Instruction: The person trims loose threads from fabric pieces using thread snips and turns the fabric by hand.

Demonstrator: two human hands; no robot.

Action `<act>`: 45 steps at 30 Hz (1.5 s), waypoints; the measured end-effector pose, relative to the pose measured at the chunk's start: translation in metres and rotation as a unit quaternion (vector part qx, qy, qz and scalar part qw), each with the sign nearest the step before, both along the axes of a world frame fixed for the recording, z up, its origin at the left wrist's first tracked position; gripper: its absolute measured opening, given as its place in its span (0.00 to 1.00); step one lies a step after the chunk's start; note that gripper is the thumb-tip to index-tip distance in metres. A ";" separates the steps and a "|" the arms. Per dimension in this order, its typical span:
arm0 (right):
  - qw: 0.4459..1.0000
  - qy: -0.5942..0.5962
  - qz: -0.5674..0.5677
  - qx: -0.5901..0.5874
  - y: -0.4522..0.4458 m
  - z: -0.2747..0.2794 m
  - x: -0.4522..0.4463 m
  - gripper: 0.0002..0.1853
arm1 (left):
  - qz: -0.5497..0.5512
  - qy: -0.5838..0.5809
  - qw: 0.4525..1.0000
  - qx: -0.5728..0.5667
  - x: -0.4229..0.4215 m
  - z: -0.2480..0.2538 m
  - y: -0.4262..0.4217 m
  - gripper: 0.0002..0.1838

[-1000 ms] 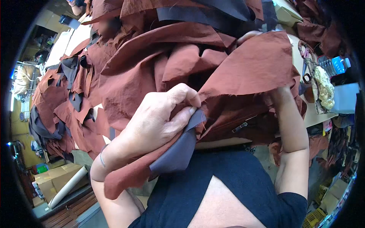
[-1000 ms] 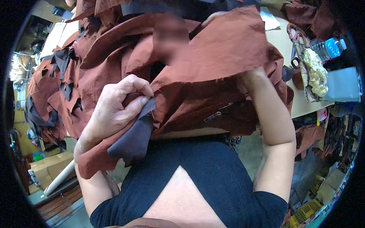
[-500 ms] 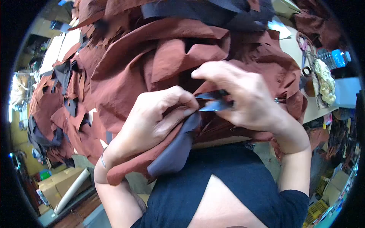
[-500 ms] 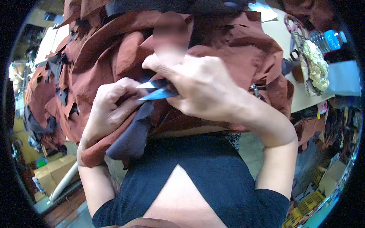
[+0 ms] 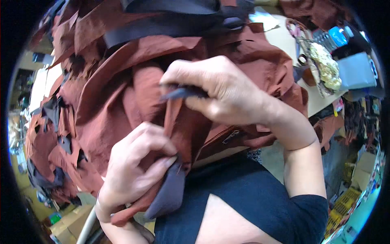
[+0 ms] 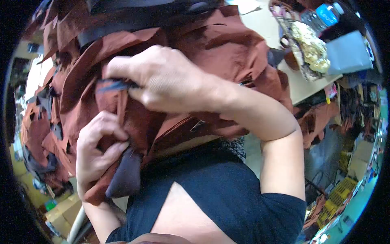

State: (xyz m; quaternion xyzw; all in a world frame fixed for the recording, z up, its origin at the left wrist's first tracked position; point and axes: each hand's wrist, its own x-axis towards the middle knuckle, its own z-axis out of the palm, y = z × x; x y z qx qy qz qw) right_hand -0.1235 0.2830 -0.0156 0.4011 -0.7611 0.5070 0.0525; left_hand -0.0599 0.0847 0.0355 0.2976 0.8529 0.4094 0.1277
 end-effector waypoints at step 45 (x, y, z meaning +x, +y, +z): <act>0.933 0.227 -0.186 0.208 0.000 -0.035 0.059 0.20 | 0.103 -0.193 0.964 0.152 -0.017 -0.036 -0.005 0.21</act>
